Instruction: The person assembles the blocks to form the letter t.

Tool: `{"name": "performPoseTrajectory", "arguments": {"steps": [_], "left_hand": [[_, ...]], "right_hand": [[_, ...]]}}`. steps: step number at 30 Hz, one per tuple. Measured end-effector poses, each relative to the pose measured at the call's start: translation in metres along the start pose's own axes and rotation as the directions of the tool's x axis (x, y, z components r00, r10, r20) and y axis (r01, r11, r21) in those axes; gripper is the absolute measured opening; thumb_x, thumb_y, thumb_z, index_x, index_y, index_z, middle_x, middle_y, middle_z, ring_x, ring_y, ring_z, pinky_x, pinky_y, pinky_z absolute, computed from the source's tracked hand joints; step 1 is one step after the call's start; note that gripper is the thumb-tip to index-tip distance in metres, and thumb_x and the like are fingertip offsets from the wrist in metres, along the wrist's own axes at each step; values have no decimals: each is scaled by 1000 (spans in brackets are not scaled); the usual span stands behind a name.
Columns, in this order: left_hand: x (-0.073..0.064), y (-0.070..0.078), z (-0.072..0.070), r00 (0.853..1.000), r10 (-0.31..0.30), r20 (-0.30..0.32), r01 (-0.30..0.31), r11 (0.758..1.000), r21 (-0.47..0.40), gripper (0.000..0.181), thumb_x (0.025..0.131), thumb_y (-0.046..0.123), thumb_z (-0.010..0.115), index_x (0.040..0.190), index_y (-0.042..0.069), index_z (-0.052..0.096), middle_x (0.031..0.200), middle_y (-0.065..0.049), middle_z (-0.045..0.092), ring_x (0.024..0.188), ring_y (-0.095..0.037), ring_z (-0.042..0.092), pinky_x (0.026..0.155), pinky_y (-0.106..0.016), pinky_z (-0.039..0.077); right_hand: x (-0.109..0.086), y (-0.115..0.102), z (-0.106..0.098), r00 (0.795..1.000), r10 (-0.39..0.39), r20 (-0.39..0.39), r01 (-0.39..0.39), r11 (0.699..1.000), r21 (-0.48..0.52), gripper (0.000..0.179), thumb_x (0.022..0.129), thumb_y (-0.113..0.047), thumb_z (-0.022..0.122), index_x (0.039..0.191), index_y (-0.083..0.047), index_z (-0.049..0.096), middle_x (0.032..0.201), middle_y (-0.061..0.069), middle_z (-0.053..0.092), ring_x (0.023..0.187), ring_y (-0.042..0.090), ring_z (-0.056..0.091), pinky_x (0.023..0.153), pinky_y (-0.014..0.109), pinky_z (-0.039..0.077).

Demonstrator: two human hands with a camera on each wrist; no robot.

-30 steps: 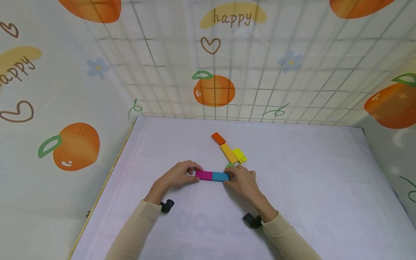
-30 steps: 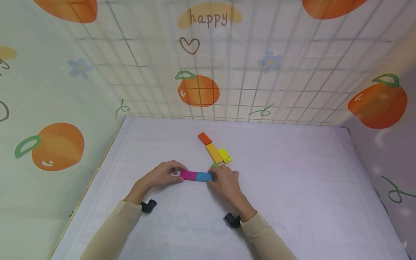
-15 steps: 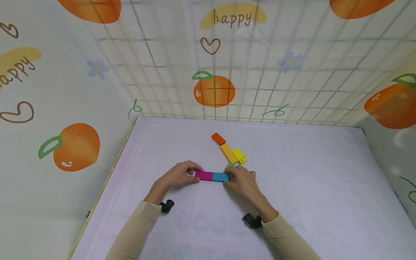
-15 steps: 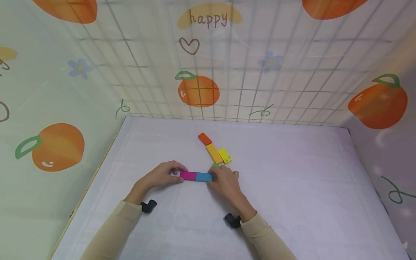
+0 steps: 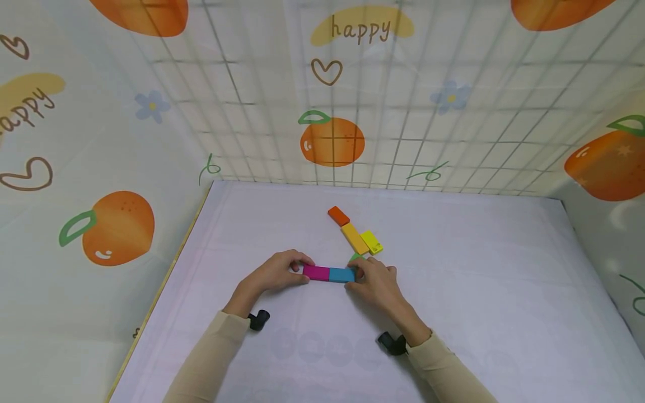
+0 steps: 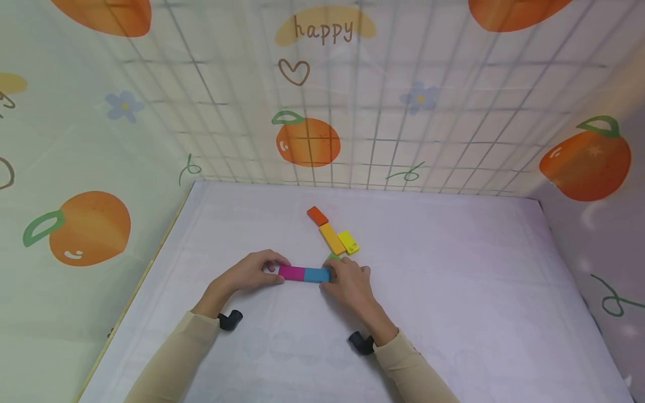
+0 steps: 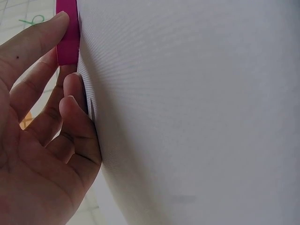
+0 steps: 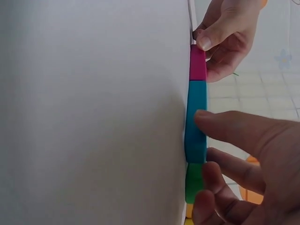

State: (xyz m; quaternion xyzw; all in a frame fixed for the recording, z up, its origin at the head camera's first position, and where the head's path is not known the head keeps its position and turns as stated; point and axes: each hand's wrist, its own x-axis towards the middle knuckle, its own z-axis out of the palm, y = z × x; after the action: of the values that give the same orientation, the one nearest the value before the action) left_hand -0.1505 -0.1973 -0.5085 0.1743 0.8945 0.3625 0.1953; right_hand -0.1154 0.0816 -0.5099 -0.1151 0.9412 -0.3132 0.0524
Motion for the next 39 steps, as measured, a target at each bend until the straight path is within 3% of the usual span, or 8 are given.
{"name": "performPoseTrajectory", "arguments": {"steps": [9,18,24,29,39], "left_hand": [[-1,1,-1,1000,13,3,-13,1000,10,32,86,20,81,117,26,72,102,9,61,94,-16,53,79,-34,47],[-1,2,-1,1000,-7,1,7,1000,-7,32,86,20,81,116,28,71,104,10,61,97,-17,54,82,-35,47],[-1,1,-1,1000,-8,2,8,1000,-7,32,87,20,81,116,28,71,103,10,61,96,-17,54,82,-35,47],[-1,2,-1,1000,-6,3,6,1000,-10,32,87,20,81,117,28,71,103,8,61,96,-18,54,81,-35,47],[-1,0,0,1000,-11,8,11,1000,-14,32,87,21,81,117,28,71,102,8,60,96,-18,54,81,-35,48]], "right_hand": [[-2,7,-6,999,-35,10,35,998,45,39,80,-26,86,116,-20,71,85,-7,61,85,13,56,77,45,30],[-4,23,-15,992,-128,1,127,985,115,38,82,-24,84,118,-19,71,87,-6,61,76,13,53,75,45,31],[-1,34,-22,991,-136,0,134,975,179,36,84,-21,82,118,-20,71,88,-5,60,72,13,54,74,42,37],[2,41,-30,993,-115,10,110,971,212,36,85,-21,81,120,-19,71,89,-2,59,73,17,53,61,32,47],[9,51,-46,988,-153,5,148,966,214,37,86,-20,81,121,-15,70,89,-1,58,74,19,52,63,33,46]]}}
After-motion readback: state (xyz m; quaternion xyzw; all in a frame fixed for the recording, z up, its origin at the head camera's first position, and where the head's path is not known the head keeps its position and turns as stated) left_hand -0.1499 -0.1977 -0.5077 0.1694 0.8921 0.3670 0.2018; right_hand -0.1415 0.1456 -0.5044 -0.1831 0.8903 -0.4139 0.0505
